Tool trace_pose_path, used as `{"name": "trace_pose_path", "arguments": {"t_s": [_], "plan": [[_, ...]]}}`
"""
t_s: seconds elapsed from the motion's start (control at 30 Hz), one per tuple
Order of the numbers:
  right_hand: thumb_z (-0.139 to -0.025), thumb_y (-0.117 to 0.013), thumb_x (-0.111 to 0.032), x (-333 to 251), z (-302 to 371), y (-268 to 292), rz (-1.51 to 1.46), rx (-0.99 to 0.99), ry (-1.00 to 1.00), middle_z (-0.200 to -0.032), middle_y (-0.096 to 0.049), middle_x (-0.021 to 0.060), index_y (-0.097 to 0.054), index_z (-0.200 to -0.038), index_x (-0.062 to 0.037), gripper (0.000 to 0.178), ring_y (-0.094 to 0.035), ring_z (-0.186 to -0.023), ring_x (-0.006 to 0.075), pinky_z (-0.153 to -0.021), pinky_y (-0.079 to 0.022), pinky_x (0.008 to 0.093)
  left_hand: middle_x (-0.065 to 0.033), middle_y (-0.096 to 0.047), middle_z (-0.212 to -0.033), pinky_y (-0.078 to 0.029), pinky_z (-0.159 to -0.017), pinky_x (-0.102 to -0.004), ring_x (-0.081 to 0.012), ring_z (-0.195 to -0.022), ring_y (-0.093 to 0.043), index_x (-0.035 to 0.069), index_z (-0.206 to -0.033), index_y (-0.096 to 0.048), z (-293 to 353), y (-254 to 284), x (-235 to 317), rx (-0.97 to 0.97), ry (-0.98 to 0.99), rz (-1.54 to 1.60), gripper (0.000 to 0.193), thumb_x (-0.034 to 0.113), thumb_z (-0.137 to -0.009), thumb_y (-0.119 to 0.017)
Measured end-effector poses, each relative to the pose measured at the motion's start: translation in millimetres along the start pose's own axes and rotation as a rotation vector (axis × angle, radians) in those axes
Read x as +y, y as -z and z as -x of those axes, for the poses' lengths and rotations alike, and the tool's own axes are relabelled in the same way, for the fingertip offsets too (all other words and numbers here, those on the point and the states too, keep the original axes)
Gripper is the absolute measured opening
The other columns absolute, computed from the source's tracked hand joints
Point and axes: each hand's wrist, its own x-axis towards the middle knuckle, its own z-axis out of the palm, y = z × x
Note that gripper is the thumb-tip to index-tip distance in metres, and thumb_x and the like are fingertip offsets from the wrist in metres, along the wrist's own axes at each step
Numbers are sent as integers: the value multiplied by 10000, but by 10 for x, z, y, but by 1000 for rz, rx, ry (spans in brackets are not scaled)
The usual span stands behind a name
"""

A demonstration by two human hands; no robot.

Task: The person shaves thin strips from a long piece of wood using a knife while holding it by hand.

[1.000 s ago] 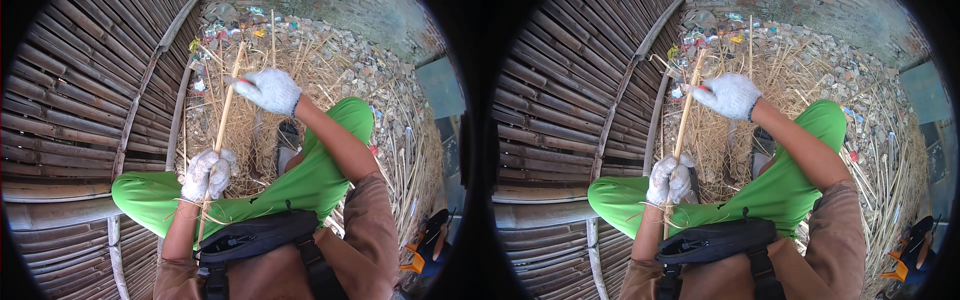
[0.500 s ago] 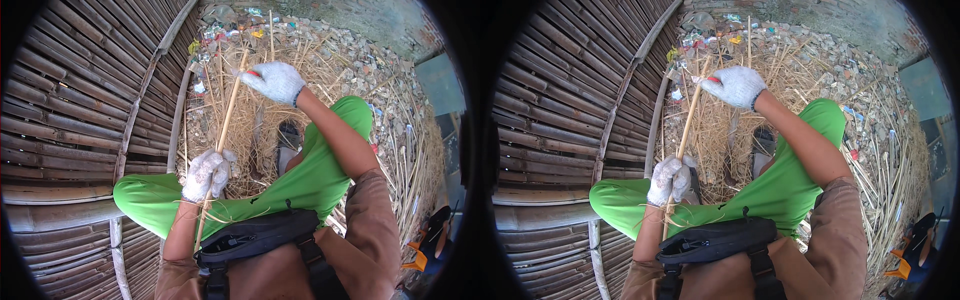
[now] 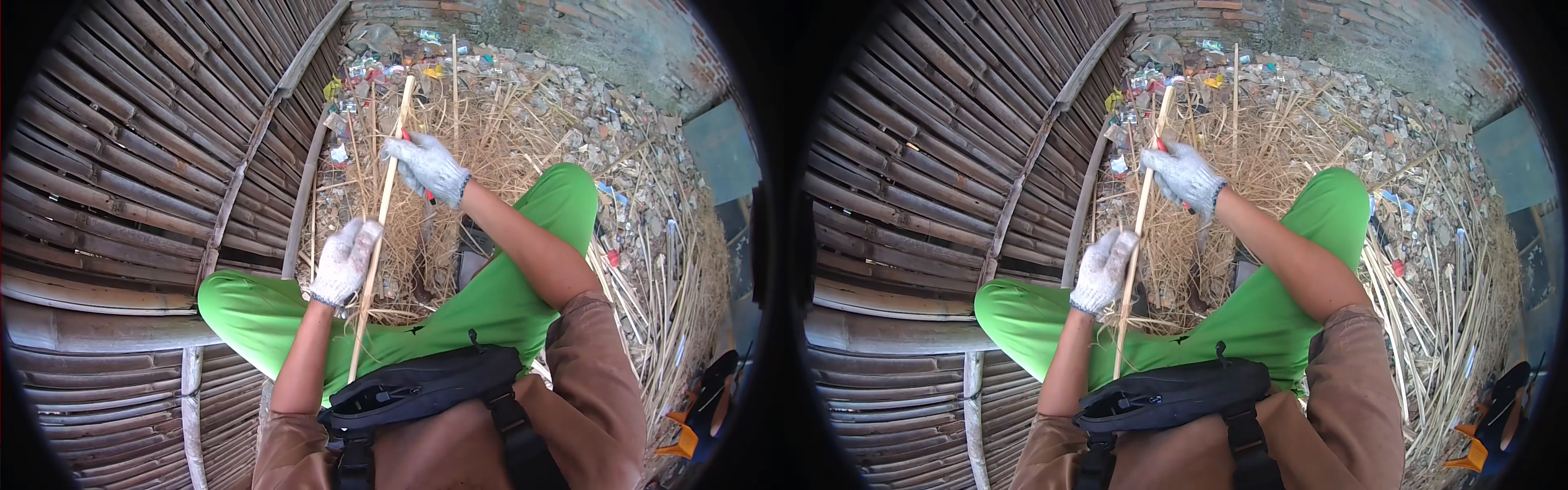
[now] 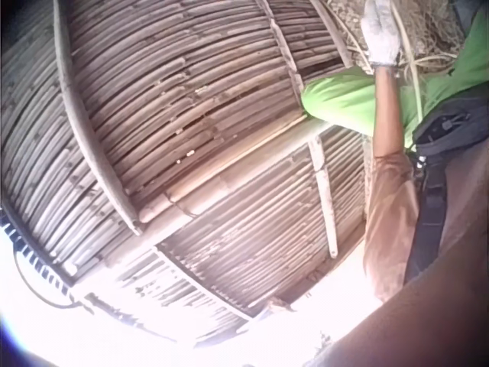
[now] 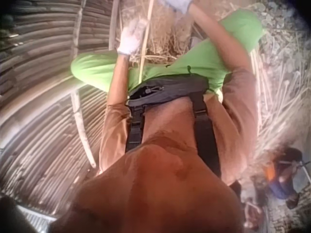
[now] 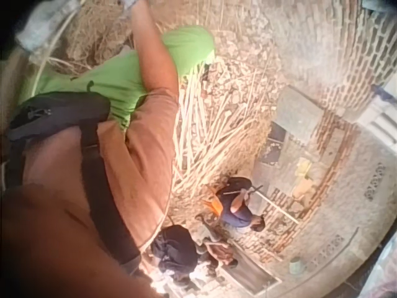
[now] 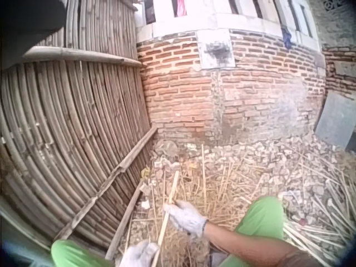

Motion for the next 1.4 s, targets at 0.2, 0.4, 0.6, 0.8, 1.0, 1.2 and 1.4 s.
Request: {"name": "trace_pose_path", "arguments": {"t_s": [0.2, 0.4, 0.6, 0.8, 1.0, 1.2, 1.4], "plan": [[-1065, -697, -430, -57, -172, 128, -67, 22, 99, -643, -548, -38, -713, -1074, -97, 333, -497, -483, 88, -451, -406, 278, -298, -584, -1437, -508, -1101, -518, -454, -1311, -597, -11, -1538, -498, -145, 663, 144, 580, -289, -978, 840, 409, -903, -853], [-1066, -697, -440, -98, -103, -12, 48, -72, 90, -658, -565, -35, -711, -1062, -85, 355, -507, -512, 83, -468, -407, 278, -166, -713, -1195, -575, -943, -386, -289, -1060, -709, -11, -1420, -606, -364, 518, 533, 392, -443, -402, 525, 332, -1045, -737], [-1049, -638, -574, -93, -44, -81, 564, -7, 296, -826, -679, 96, -703, -1063, -53, 525, -646, -728, 254, -689, -529, 412, -8, -629, -808, -536, -542, -282, -104, -565, -569, 51, -1277, -639, -597, -89, 238, -44, 18, 403, 284, 285, -1117, -636], [-1049, -506, -705, -56, -17, 168, 1103, 144, 447, -943, -760, 238, -735, -1042, -97, 650, -742, -891, 456, -797, -583, 550, 7, -588, -780, -442, -475, -267, -80, -527, -489, 76, -1281, -645, -527, -173, 128, -31, 61, 472, 286, 312, -1133, -582], [-1054, -514, -685, -32, -192, 289, 1260, 160, 457, -935, -772, 207, -750, -1050, -119, 613, -753, -888, 432, -788, -592, 549, 8, -545, -721, -386, -419, -266, -86, -473, -457, 61, -1205, -642, -408, -182, 54, -47, 95, 487, 273, 312, -1136, -560], [-1052, -347, -773, -236, -548, 1420, 1120, 540, 141, -1163, -779, 239, -770, -1231, -125, 795, -746, -1100, 427, -956, -585, 543, 28, -481, -647, -340, -359, -276, -97, -403, -406, 65, -1108, -629, -61, -228, 105, -134, 154, 489, 238, 294, -1136, -568], [-1051, -346, -788, -56, -361, 1347, 1020, 505, 337, -1232, -748, 276, -721, -1303, -77, 842, -704, -1168, 467, -1030, -540, 538, 38, -568, -744, -371, -388, -225, -58, -503, -518, 76, -1243, -628, -126, -15, -116, 49, 119, 540, 254, 293, -1111, -622]]}}
